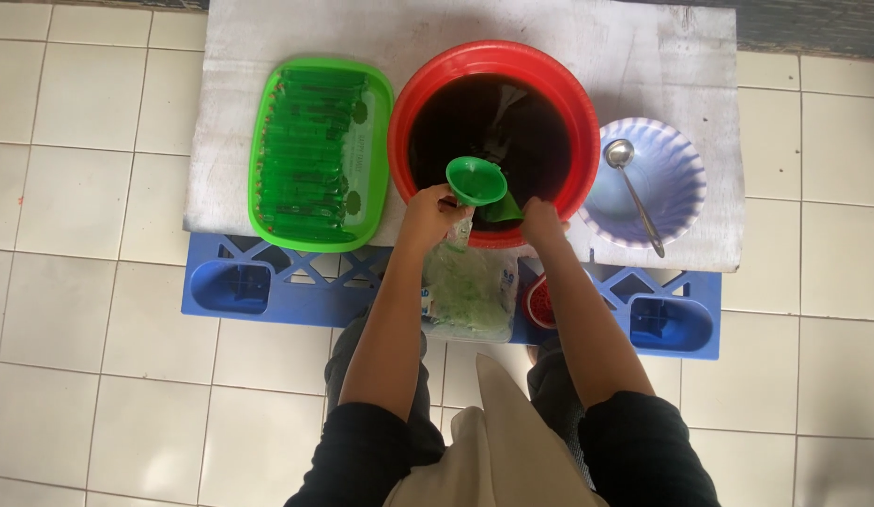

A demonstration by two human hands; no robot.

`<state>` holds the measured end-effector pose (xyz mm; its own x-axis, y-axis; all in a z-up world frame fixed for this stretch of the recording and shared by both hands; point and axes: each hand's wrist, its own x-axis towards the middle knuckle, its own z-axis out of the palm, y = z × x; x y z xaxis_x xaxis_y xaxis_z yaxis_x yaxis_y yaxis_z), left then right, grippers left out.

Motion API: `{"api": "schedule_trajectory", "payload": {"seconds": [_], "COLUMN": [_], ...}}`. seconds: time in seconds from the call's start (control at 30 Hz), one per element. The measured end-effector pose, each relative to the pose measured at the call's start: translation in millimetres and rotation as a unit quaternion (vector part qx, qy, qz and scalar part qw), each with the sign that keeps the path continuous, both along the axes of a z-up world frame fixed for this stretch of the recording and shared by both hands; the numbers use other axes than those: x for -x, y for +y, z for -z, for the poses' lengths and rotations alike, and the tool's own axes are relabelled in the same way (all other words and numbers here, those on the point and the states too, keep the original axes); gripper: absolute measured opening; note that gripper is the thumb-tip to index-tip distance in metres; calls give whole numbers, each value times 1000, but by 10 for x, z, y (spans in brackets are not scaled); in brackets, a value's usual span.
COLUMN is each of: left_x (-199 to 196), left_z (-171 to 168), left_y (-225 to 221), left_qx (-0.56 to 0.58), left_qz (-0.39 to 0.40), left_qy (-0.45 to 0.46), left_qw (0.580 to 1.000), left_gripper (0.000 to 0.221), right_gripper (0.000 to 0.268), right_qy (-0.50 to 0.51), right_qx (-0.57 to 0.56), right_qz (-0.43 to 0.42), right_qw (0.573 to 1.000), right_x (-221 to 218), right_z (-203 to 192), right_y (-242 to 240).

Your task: The person fills small plastic bags with a dark liquid using a funnel and a ladle, then secures the top of each bag by hand with a red rubber band.

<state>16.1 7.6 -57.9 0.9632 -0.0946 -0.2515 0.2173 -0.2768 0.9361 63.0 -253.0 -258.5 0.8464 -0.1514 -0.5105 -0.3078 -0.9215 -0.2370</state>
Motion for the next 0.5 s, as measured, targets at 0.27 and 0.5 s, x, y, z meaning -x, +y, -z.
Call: {"api": "schedule_trajectory", "payload": {"seconds": [0.27, 0.5], "left_x": [-16, -24], "left_z": [26, 89], "left_y": [69, 56], "left_qx": [11, 2], "left_qz": [-1, 6], "left_qy": [-5, -20], "left_qw": [1000, 1000], "left_gripper": [46, 40], "right_gripper": [31, 27], "right_qy": [-1, -88], "right_qx": [-168, -217], "right_qz": [9, 35], "right_qw": [986, 972], "right_x": [133, 52], "right_z": [-893, -1489], "right_y": [148, 70]}}
